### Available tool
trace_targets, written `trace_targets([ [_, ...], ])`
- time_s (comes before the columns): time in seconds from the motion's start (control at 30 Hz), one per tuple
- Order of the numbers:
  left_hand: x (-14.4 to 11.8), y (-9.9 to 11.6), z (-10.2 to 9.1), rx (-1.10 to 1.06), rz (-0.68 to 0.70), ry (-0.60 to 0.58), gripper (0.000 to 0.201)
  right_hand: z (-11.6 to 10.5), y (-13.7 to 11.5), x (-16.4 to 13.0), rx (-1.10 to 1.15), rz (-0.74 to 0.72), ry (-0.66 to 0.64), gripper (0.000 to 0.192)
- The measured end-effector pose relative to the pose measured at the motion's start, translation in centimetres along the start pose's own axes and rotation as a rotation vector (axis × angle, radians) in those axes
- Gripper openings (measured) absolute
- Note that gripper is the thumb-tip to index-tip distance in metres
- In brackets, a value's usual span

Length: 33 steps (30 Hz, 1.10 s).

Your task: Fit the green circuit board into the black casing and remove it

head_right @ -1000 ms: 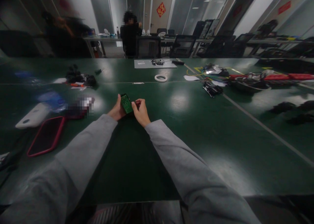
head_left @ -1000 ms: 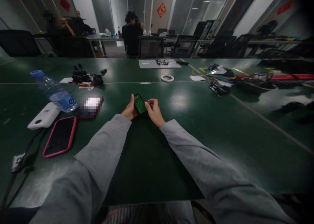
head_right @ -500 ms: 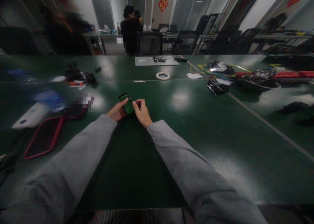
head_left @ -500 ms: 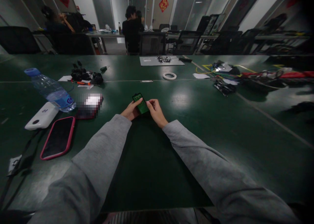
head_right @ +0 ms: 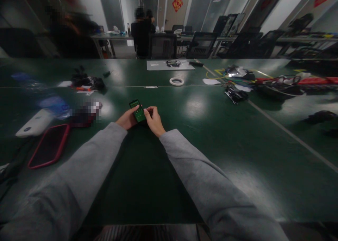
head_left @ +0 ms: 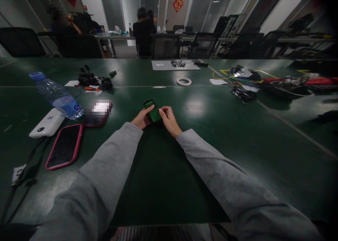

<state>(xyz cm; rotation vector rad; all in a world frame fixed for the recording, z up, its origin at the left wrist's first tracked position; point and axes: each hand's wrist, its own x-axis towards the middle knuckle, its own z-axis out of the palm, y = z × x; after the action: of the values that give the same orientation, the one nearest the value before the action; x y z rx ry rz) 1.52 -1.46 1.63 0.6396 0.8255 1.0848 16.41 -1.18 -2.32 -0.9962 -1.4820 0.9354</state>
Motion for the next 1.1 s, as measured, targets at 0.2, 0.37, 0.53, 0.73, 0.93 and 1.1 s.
trace_targets([
  [0.2,0.1,-0.1,-0.1,-0.001,0.008,-0.012,0.033,-0.1,0.0,0.0,-0.016,-0.007,-0.008,0.049],
  [0.37,-0.2,0.1,0.1,-0.001,0.002,-0.004,0.031,0.0,-0.4,-0.1,-0.007,-0.013,-0.027,0.05],
  [0.53,0.0,0.0,-0.1,-0.005,0.004,-0.045,0.033,0.2,-0.3,-0.2,0.022,-0.007,-0.054,0.052],
  [0.73,-0.4,0.0,0.3,0.007,0.043,-0.046,0.038,0.0,-0.3,-0.2,0.012,-0.012,-0.076,0.05],
  [0.93,-0.4,0.0,0.2,0.031,0.051,-0.061,0.044,0.0,-0.8,-0.3,0.013,-0.011,-0.11,0.05],
  [1.1,-0.2,-0.2,0.0,0.045,0.057,-0.075,0.046,0.2,-1.0,-0.3,0.039,-0.027,-0.174,0.052],
])
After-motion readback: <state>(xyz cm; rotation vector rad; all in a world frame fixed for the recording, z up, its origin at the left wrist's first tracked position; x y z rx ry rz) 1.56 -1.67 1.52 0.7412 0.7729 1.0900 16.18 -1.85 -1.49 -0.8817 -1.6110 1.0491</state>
